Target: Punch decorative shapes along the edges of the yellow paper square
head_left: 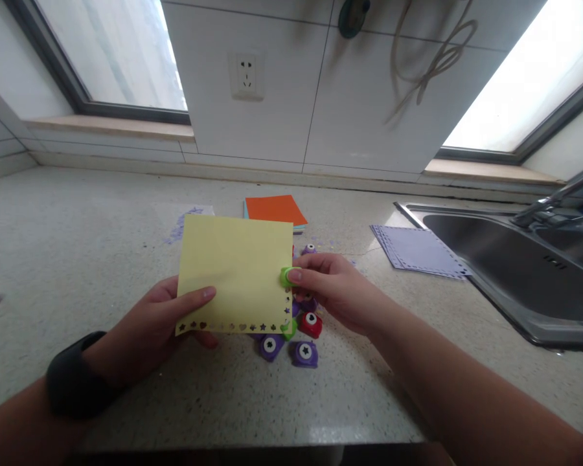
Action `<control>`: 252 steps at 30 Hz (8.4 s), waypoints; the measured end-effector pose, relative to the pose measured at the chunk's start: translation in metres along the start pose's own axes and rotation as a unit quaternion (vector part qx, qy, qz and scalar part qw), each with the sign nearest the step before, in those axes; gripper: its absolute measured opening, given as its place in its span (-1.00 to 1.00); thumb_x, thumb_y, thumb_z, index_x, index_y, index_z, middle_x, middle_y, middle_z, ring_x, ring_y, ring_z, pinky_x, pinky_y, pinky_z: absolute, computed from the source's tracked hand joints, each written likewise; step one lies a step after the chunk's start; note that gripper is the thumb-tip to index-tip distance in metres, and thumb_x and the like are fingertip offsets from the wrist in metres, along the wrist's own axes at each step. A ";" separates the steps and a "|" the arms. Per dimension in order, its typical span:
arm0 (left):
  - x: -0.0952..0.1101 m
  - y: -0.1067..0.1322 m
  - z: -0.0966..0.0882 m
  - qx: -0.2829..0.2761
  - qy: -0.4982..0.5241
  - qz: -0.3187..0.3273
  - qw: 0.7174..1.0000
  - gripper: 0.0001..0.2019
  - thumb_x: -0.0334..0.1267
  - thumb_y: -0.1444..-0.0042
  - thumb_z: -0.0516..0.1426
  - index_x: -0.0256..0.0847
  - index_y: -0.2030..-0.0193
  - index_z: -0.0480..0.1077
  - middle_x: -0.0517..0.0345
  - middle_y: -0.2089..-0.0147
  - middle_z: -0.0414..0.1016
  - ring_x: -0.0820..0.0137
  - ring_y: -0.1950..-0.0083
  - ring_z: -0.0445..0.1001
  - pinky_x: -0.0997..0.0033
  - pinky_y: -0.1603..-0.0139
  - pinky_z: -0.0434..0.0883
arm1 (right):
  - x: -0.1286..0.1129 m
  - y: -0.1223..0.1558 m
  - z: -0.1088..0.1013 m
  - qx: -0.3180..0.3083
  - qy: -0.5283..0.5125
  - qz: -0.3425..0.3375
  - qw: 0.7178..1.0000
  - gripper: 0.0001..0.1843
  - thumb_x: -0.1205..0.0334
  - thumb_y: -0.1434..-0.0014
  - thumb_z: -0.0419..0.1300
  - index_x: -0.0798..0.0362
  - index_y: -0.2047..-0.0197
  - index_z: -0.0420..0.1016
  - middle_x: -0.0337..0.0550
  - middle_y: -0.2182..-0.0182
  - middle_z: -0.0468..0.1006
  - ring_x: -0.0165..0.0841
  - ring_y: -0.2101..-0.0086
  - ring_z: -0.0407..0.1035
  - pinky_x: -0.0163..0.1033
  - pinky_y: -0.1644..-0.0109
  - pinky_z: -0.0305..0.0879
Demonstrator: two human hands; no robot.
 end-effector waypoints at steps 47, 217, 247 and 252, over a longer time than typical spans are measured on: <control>0.003 0.006 0.001 0.022 -0.011 0.003 1.000 -0.66 -0.23 -0.08 0.37 -0.01 -0.03 0.63 -0.06 -0.05 0.67 0.09 0.18 0.67 0.37 0.52 0.61 | -0.004 0.001 0.005 -0.024 0.010 -0.023 0.999 -0.73 0.06 -0.08 0.49 0.09 0.32 0.64 -0.18 0.43 0.58 -0.49 0.49 0.38 -0.37 0.45 0.30; 0.021 0.006 -0.010 0.077 0.064 0.102 0.990 -0.65 -0.36 -0.16 0.28 -0.06 -0.10 0.49 0.08 -0.21 0.54 0.33 0.15 0.62 0.44 0.39 0.62 | -0.081 0.008 -0.069 0.191 0.536 -0.193 0.799 -0.85 0.19 -0.27 0.17 0.03 0.20 0.54 -0.18 0.45 0.58 -0.34 0.44 0.40 -0.20 0.31 0.22; 0.038 -0.004 -0.054 0.179 0.195 0.197 0.944 -0.73 -0.56 -0.12 0.21 -0.19 0.09 0.59 0.03 -0.04 0.62 0.38 0.29 0.62 0.49 0.46 0.63 | -0.029 -0.016 -0.025 -0.025 0.627 -0.187 0.756 -0.33 -0.19 -0.44 -0.08 0.01 -0.44 0.20 0.11 -0.41 0.24 -0.04 -0.38 0.12 0.20 -0.41 0.05; 0.035 -0.006 -0.053 0.177 0.170 0.196 0.950 -0.74 -0.52 -0.14 0.22 -0.16 0.09 0.59 0.02 -0.06 0.61 0.38 0.28 0.60 0.49 0.46 0.61 | -0.040 0.000 -0.010 -0.043 0.637 -0.204 0.742 -0.17 -0.32 -0.32 0.07 -0.07 -0.49 0.11 0.08 -0.45 0.15 0.00 -0.41 0.04 0.26 -0.41 -0.04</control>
Point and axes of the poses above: each hand's wrist, its own y-axis away from the middle knuckle, its own z-axis out of the palm, x = y × z, the point moved 10 cm from there along -y, towards the middle knuckle
